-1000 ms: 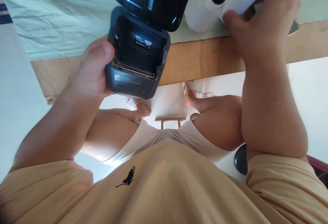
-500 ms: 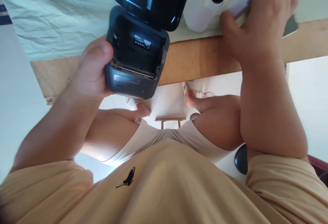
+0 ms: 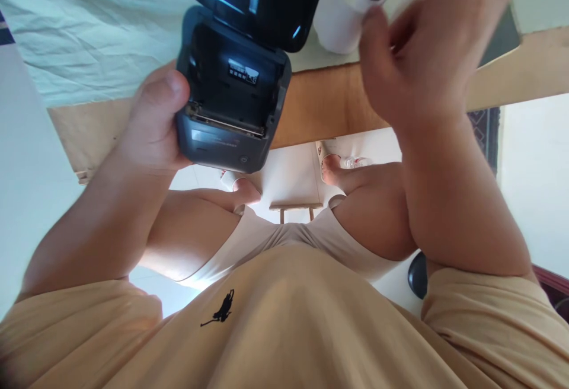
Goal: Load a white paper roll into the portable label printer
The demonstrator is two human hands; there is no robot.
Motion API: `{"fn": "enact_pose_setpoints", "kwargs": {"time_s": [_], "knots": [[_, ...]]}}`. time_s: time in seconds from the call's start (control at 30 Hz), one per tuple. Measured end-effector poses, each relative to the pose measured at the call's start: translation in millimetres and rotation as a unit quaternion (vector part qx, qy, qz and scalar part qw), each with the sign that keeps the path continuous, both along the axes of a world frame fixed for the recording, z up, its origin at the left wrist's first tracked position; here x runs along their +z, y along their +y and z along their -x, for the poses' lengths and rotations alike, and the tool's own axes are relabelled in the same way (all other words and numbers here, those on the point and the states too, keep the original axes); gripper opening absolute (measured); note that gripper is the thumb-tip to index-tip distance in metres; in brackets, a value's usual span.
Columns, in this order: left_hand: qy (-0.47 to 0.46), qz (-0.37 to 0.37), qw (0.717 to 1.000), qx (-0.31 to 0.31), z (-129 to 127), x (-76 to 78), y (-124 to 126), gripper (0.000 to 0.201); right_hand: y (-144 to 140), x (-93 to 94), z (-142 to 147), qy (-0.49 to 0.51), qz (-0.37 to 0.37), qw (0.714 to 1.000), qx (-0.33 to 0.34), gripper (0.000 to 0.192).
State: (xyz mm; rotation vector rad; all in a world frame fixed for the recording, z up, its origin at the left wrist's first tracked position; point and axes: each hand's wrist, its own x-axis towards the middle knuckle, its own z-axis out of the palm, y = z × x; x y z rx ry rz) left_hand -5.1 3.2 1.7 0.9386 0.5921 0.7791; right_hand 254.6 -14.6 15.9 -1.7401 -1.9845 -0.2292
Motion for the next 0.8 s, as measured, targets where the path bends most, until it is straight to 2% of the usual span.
{"fn": "enact_pose_setpoints", "kwargs": {"time_s": [0.07,0.13,0.23,0.37,0.47,0.7,0.8], "knots": [[-0.007,-0.01,1.0,0.009,-1,-1.6,1,0.029,4,1.5,8,-0.034,-0.004,0.999,0.036,0.044],[-0.01,-0.015,1.0,0.018,-1,-2.6,1,0.031,7,1.5,11,-0.035,0.014,0.998,0.043,0.049],[-0.008,-0.01,1.0,0.012,0,-1.7,1,0.032,5,2.5,12,-0.005,0.02,0.999,0.04,0.055],[-0.002,0.0,1.0,-0.005,1,1.4,-1,0.031,-1,8.8,19,0.071,0.06,0.995,0.04,0.042],[-0.006,0.0,1.0,-0.005,1,1.1,-1,0.032,-4,11.4,24,0.114,0.112,0.986,0.041,0.041],[-0.005,-0.01,1.0,0.01,-1,-1.5,-2,0.029,-2,5.4,23,0.066,0.16,0.983,0.054,0.03],[-0.001,-0.008,1.0,0.008,0,-0.5,-1,0.029,-5,3.8,25,0.072,0.146,0.985,0.059,0.037]]}}
